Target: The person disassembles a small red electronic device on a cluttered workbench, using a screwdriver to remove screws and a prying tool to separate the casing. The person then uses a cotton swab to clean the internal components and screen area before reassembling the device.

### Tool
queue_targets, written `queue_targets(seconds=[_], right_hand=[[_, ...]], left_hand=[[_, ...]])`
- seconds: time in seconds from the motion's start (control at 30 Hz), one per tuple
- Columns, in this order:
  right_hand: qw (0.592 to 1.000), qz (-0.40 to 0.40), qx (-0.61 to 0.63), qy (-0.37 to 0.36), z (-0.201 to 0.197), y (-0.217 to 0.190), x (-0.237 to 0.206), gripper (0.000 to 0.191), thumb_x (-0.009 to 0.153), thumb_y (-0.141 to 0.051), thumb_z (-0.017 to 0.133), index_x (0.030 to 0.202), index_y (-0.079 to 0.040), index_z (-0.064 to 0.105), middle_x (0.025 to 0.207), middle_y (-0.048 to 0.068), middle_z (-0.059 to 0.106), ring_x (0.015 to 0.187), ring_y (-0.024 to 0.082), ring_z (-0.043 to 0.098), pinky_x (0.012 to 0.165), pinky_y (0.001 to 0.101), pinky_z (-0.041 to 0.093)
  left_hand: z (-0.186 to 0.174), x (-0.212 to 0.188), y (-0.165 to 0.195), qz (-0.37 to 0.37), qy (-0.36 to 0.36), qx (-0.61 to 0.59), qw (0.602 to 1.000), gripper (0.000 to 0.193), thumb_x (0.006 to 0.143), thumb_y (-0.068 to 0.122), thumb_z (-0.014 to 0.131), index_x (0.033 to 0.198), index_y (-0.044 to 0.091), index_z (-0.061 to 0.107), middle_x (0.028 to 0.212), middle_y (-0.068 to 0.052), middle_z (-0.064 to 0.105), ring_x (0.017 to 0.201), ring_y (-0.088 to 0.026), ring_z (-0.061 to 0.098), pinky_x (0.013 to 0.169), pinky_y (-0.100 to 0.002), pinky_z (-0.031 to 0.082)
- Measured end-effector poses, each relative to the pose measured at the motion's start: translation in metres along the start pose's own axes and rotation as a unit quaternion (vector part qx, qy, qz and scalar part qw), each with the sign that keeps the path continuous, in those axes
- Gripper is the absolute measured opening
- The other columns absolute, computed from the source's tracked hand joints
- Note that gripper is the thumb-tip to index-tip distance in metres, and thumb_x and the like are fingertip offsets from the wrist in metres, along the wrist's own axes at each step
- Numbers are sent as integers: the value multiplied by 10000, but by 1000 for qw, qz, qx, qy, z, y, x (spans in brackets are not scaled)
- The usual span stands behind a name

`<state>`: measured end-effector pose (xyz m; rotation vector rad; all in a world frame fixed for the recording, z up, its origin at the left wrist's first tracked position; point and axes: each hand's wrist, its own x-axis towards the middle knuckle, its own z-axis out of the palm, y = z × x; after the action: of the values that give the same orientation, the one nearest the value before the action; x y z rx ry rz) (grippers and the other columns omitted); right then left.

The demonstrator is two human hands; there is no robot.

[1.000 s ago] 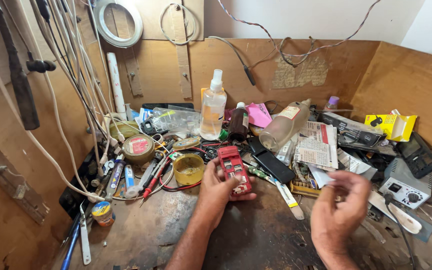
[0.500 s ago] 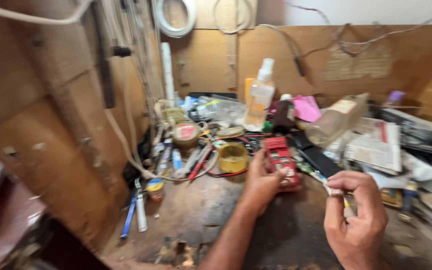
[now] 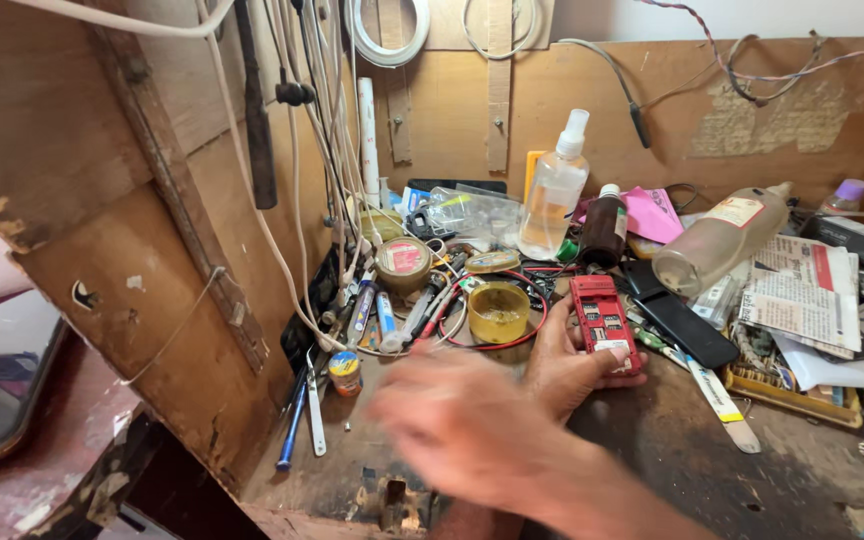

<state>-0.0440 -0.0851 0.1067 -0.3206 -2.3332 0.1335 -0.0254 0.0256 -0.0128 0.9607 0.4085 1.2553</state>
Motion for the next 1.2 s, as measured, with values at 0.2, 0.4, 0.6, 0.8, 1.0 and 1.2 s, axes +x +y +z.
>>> queue_targets(seconds=[0.2, 0.4, 0.6, 0.8, 1.0, 1.2], right_hand=[[975, -102, -134, -147, 70, -16, 47, 97, 748, -101, 659, 827, -90, 714, 976, 43, 703, 1045, 248, 659, 830, 422, 532], [958, -159, -181, -157, 96, -19, 54, 133, 857, -209, 652, 916, -104, 707, 947, 21, 682, 1080, 213, 637, 856, 376, 510], [956, -181, -187, -137, 90, -13, 46, 121, 854, -202, 635, 907, -108, 690, 953, 11, 674, 1103, 204, 627, 844, 357, 507], [974, -195, -98, -57, 64, -18, 48, 131, 887, -178, 629, 939, -59, 649, 1005, 60, 672, 1084, 241, 637, 894, 356, 537], [972, 85, 125, 179, 36, -29, 37, 95, 1044, -66, 638, 1135, -41, 651, 1045, 117, 716, 969, 255, 703, 847, 373, 588], [783, 281, 250, 496, -33, 22, -40, 172, 1071, -115, 480, 1223, -40, 507, 996, 164, 707, 812, 230, 760, 721, 394, 660]], left_hand=[[5, -3, 8, -11, 13, -4, 1000, 826, 871, -66, 668, 1573, 121, 277, 1148, -137, 659, 971, -288, 710, 817, -507, 655], [8, -6, 16, -25, 24, 17, 999, 751, 873, -85, 641, 1535, 48, 310, 1165, -156, 656, 965, -297, 724, 793, -487, 656], [10, -5, 18, -43, 35, 20, 998, 738, 826, -126, 528, 1511, 53, 319, 1146, -154, 656, 944, -297, 734, 770, -472, 671], [12, -5, 21, -39, 41, 25, 998, 740, 834, -123, 520, 1517, 70, 310, 1139, -138, 648, 944, -291, 722, 784, -488, 673], [9, -7, 20, -39, 37, 9, 999, 739, 824, -111, 542, 1501, 74, 308, 1148, -103, 653, 950, -280, 716, 797, -488, 666], [2, 1, 13, -13, 21, 70, 997, 688, 851, -124, 635, 1487, -9, 397, 1187, -168, 687, 992, -305, 718, 833, -486, 631]])
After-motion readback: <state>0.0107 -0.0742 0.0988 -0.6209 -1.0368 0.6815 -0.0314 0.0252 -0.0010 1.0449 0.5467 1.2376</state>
